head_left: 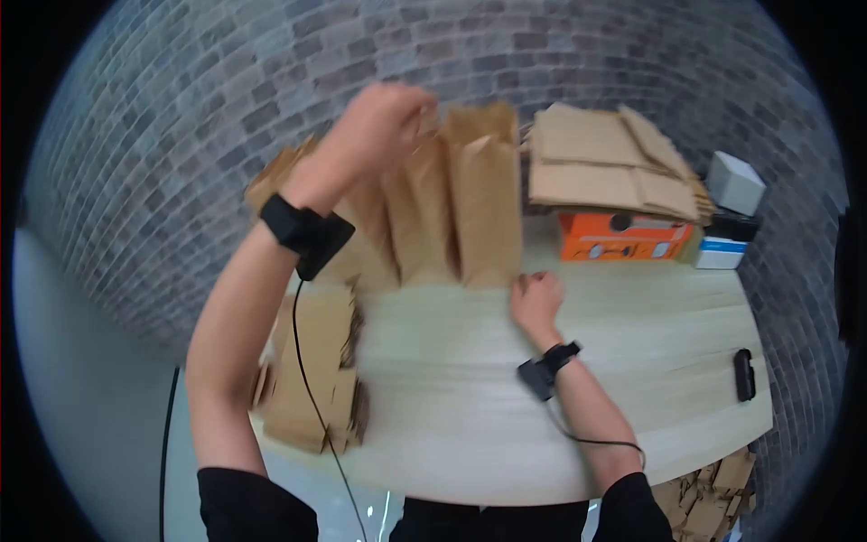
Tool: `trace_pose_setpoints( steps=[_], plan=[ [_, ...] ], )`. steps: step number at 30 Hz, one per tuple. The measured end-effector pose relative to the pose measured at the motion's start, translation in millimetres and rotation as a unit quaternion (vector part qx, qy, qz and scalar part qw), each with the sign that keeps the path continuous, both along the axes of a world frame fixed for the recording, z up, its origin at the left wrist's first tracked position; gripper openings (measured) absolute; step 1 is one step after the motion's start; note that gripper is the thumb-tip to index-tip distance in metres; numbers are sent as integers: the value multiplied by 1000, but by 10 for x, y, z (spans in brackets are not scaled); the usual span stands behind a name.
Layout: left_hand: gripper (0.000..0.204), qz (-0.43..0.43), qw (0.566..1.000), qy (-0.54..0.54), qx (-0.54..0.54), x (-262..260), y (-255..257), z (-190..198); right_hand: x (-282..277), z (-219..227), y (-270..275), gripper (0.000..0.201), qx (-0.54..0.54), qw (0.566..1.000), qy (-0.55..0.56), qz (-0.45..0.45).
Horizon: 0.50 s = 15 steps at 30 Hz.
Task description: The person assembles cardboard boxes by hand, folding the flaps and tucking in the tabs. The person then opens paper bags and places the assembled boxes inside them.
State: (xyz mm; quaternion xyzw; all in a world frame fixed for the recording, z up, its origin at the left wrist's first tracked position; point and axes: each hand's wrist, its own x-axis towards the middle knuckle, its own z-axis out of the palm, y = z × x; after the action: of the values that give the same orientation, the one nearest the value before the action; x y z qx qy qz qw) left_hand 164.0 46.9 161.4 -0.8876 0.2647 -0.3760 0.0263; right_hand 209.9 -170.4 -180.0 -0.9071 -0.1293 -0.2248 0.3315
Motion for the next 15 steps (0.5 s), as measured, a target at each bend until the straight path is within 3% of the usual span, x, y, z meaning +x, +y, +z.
trace_pose_setpoints(
  steps=[2, 3, 4, 6, 8, 10, 12, 13, 15],
  plan=[
    [21, 16, 1000, -12, -6, -608, 68, 73, 51, -96, -87, 20, 17, 999, -4, 39],
    [19, 84, 991, 89, -57, -916, 118, 136, 70, -150, -144, 21, 40, 998, -19, 51],
    [19, 148, 965, 184, -110, -1165, 206, 144, 60, -170, -216, 21, 56, 995, -28, 83],
    [22, 268, 873, 374, -163, -1550, 546, 49, 63, -141, -403, 21, 94, 985, -10, 141],
    [22, 368, 799, 432, -196, -1876, 967, -367, -2, -86, -557, 20, 150, 971, 50, 177],
    [26, 425, 825, 372, -8, -2240, 1702, -1030, -80, -17, -679, 19, 189, 960, 80, 189],
    [24, 435, 817, 367, -92, -2704, 1952, -1411, -123, -16, -818, 18, 261, 929, 137, 223],
    [24, 436, 816, 368, -89, -2826, 1852, -1421, -100, -35, -873, 18, 262, 929, 138, 222],
    [25, 550, 671, 432, -247, -3018, 1585, -1430, -98, -88, -990, 20, 356, 872, 232, 243]
  ],
)
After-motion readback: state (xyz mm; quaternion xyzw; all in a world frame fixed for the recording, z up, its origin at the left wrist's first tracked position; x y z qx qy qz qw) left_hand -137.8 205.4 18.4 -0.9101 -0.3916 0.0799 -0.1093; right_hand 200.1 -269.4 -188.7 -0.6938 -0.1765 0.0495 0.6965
